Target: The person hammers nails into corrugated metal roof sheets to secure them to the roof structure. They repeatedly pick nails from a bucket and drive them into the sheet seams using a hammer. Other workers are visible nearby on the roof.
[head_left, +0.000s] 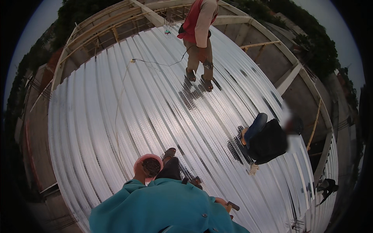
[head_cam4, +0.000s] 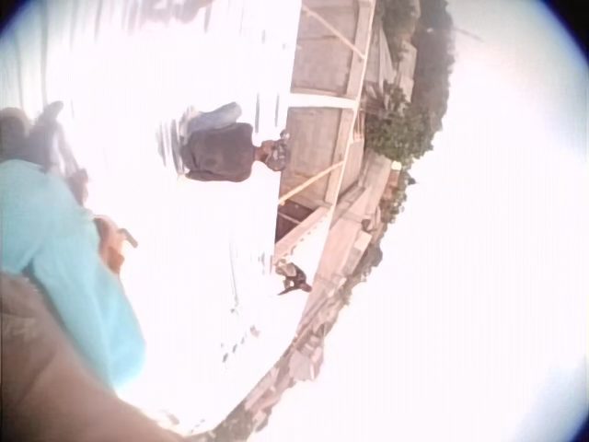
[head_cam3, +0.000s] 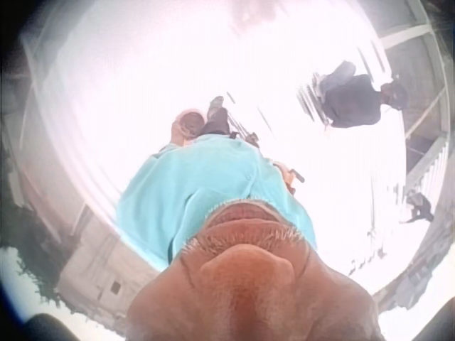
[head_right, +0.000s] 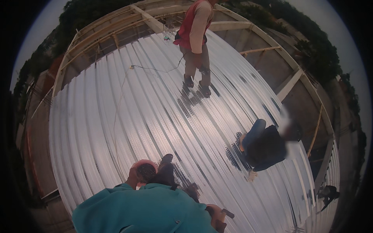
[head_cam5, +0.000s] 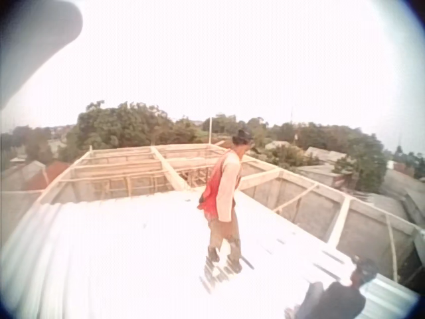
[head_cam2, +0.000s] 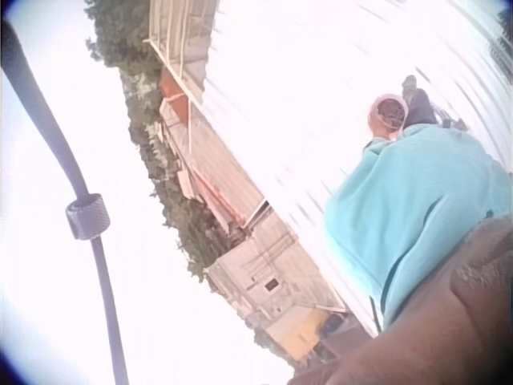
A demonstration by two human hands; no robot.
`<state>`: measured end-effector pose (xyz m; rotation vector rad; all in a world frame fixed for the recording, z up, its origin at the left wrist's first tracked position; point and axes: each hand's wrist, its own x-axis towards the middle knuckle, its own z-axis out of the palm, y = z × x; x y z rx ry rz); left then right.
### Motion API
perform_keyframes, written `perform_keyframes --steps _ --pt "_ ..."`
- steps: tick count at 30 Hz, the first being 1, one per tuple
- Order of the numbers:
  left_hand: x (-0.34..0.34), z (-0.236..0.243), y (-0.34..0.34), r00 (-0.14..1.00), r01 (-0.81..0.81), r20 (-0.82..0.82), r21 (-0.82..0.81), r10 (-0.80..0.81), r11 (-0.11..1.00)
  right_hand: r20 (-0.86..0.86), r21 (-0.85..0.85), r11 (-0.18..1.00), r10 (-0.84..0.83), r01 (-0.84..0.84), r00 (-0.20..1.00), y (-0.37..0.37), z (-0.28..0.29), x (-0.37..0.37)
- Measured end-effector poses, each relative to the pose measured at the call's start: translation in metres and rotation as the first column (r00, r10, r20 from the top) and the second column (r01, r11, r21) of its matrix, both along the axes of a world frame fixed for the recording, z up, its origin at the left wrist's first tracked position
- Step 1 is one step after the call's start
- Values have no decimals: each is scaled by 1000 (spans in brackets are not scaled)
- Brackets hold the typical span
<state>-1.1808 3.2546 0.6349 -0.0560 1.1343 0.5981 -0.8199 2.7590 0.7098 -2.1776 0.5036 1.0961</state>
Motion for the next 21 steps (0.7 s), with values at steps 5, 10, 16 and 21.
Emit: perform_keyframes --steps 5,10,16,21 --pt "17 -21 79 982 55 -181 13 -52 998 10 -7 998 -58 58 998 100 3 -22" --pt "29 -58 147 995 103 7 55 -103 993 24 -5 996 -88 88 996 174 15 -31" --pt "60 -60 223 967 256 -26 88 -255 963 40 0 993 -114 114 993 213 21 -28" --pt "109 -29 263 831 469 -332 -13 -447 883 37 -13 982 -189 189 981 208 17 -32"
